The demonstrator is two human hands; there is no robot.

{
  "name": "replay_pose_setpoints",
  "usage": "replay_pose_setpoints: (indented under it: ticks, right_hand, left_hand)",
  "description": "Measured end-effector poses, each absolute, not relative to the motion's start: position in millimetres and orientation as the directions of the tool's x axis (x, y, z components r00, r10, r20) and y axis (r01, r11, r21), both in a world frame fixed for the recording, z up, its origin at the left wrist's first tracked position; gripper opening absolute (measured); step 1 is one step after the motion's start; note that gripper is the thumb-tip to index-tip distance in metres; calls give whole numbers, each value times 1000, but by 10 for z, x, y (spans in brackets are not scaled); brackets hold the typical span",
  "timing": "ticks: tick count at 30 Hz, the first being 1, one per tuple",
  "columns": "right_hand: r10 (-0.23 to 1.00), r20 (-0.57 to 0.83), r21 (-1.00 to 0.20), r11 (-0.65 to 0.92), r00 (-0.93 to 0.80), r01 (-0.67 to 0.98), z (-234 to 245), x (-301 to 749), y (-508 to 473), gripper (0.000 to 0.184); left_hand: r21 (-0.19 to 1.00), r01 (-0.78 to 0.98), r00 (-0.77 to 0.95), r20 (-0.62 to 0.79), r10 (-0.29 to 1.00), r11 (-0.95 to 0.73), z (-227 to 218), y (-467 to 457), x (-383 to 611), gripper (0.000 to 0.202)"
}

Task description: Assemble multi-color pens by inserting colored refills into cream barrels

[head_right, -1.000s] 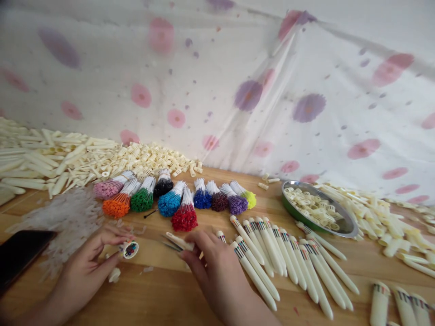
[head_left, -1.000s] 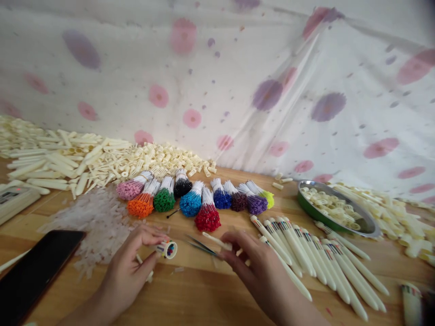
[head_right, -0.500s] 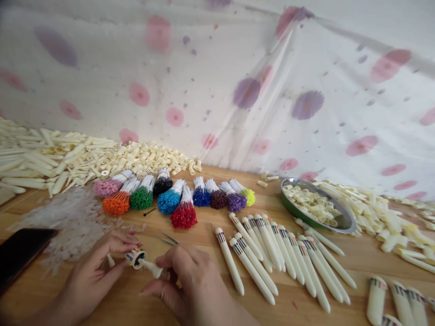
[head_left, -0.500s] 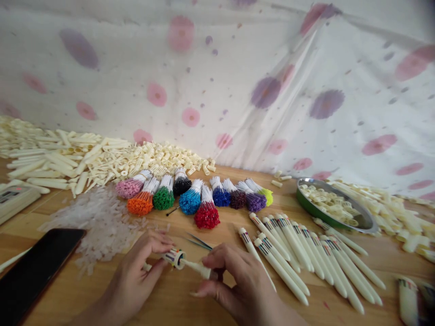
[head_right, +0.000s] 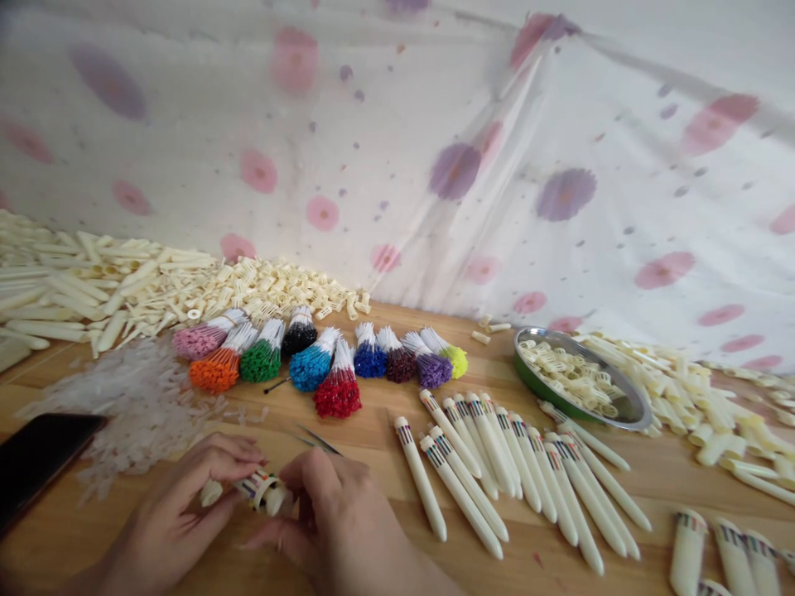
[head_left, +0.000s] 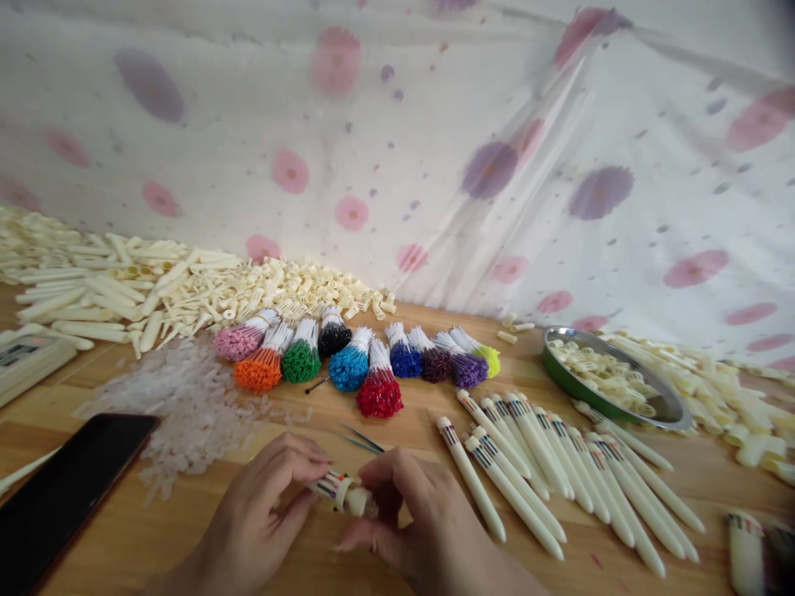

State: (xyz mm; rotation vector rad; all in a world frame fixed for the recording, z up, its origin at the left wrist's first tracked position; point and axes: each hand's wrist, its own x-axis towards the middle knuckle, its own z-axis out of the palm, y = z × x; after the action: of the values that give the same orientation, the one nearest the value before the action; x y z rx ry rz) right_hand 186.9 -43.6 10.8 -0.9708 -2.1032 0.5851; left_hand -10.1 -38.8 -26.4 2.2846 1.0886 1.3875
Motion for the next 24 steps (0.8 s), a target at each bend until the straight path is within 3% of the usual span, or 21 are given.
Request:
replay_pose_setpoints:
  ticks: [5,11,15,20,24]
  right_hand:
    - [723,538,-539,690,-433,482,106,1855,-428,43]
    - [777,431,-651,620,-459,437,170,1911,-423,38]
    - [760,388,-506,649,-522,568,206,1959,-398,30]
    - [700,431,-277,703,-569,655,143,1905,-373,40]
    - [713,532,-343,675,-458,653,21,1806,-392,42]
  left_hand:
    - [518,498,289,658,696,-696,-241,-423,-87,27]
    - [480,535,277,678,681,-695,-189,-431,-97,20]
    - [479,537,272,681,680,-694,-169,-422,-83,18]
    - [477,535,284,676,680,-698,-173,-453,-46,15]
    - [469,565,259,680,686,-679,-210,-526,-22,17]
